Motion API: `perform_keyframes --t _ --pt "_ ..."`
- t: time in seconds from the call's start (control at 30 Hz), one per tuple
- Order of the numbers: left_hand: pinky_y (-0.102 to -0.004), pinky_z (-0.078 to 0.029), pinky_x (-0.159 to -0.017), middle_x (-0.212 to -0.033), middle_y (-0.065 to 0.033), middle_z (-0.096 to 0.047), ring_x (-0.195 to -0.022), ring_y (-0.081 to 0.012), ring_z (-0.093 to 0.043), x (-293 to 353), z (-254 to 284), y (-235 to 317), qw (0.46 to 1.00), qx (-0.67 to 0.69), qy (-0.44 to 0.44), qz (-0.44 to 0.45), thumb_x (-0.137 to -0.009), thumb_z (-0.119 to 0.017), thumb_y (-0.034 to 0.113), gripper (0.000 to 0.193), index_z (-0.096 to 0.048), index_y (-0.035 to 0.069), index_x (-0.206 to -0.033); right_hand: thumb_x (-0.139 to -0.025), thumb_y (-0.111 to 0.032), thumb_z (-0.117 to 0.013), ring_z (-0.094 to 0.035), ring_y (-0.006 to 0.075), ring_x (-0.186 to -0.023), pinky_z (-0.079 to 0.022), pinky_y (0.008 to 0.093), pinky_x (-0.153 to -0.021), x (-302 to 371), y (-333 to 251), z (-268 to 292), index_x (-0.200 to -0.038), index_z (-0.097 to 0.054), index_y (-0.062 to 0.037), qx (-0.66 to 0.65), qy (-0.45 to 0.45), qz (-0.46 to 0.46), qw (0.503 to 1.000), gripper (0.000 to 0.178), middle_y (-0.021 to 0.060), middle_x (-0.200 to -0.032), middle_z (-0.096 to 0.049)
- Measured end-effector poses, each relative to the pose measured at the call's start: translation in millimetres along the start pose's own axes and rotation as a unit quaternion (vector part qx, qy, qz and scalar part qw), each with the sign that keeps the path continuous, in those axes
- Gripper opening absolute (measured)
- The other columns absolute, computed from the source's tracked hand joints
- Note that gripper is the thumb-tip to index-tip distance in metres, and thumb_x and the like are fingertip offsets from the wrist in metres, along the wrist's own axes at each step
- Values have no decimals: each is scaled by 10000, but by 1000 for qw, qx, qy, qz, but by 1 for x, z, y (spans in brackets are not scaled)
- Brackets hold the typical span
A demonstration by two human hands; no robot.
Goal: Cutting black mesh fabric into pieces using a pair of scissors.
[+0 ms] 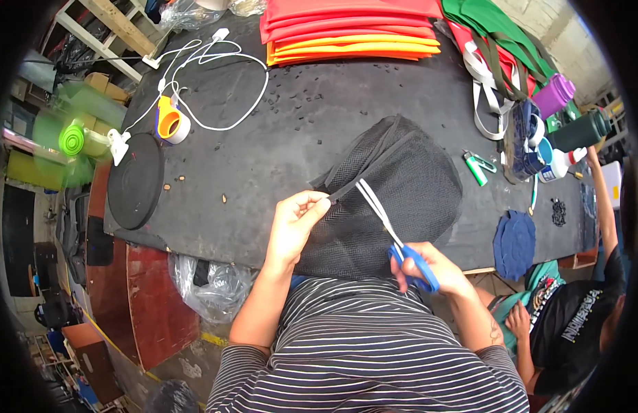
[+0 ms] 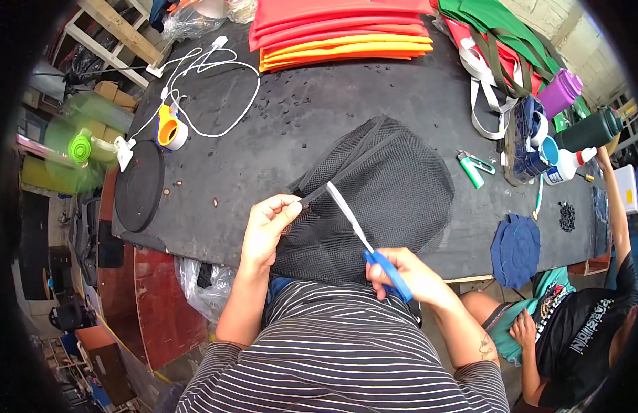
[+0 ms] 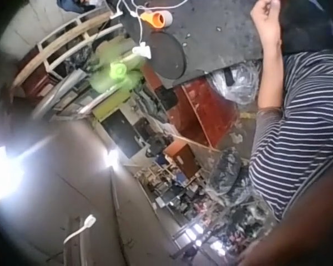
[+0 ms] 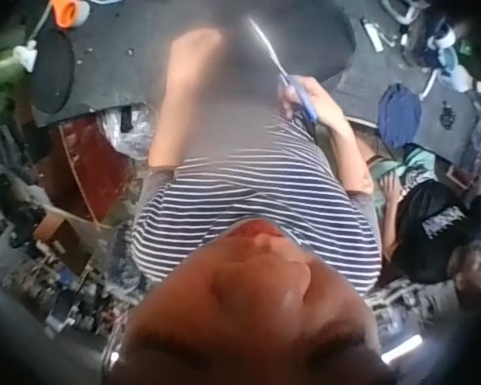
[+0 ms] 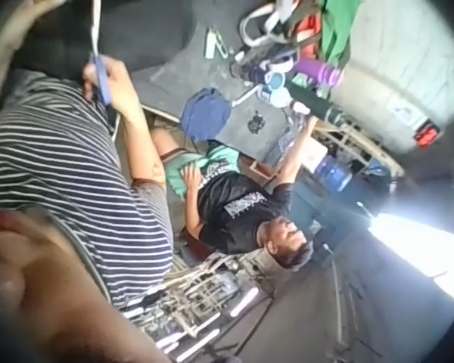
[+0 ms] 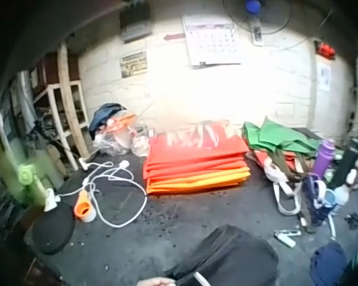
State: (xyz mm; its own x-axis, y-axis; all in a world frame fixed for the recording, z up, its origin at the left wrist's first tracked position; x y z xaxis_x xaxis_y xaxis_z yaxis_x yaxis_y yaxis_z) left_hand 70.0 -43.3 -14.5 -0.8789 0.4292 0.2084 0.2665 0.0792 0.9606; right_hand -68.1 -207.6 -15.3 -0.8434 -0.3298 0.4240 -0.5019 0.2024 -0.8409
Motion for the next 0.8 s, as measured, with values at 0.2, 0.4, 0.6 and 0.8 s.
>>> perform_keyframes --t 0.2,0.4,0.6,0.8 --pt "-159 -390 -574 -749 15 -596 -641 -30 -511 1 2 -4 999 21 -13 28 -832 -597 99 118 -615 -3 -888 -813 -287 -622 -522 90 -542 -451 217 -498 -3 13 -10 -794 -547 -7 -45 -40 -35 998 291 34 -641 -527" --pt "-158 -390 -561 -748 7 -598 -630 -31 -511 6 -3 2 999 25 -30 23 -834 -592 101 116 -611 -9 -867 -832 -216 -609 -488 56 -493 -427 179 -446 -16 14 -13 -768 -555 -30 -58 -36 -44 997 204 9 -605 -518" --pt "-161 -395 -551 -747 4 -602 -619 -33 -513 6 0 -3 998 48 -32 36 -833 -594 102 122 -611 -13 -868 -832 -208 -607 -488 47 -495 -424 175 -437 -23 8 -18 -744 -552 -39 -58 -26 -23 998 198 1 -603 -518" --pt "-157 -389 -544 -751 2 -606 -612 -30 -511 7 -2 -3 997 62 -32 29 -831 -596 111 133 -616 -11 -880 -831 -198 -608 -489 46 -481 -420 175 -419 -27 10 -18 -731 -559 -37 -54 -6 -18 998 195 -1 -590 -521"
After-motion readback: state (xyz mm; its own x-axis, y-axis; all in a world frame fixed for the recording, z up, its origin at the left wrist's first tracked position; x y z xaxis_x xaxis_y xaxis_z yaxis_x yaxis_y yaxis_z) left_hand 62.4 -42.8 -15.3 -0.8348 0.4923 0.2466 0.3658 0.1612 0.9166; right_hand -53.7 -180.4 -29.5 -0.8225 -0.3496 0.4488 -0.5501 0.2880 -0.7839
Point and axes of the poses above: each hand's wrist, its own x-axis away from the middle knuckle, its own z-axis out of the back of the hand, y = z × x, the point moved 7 cm from there along -x, towards the middle knuckle
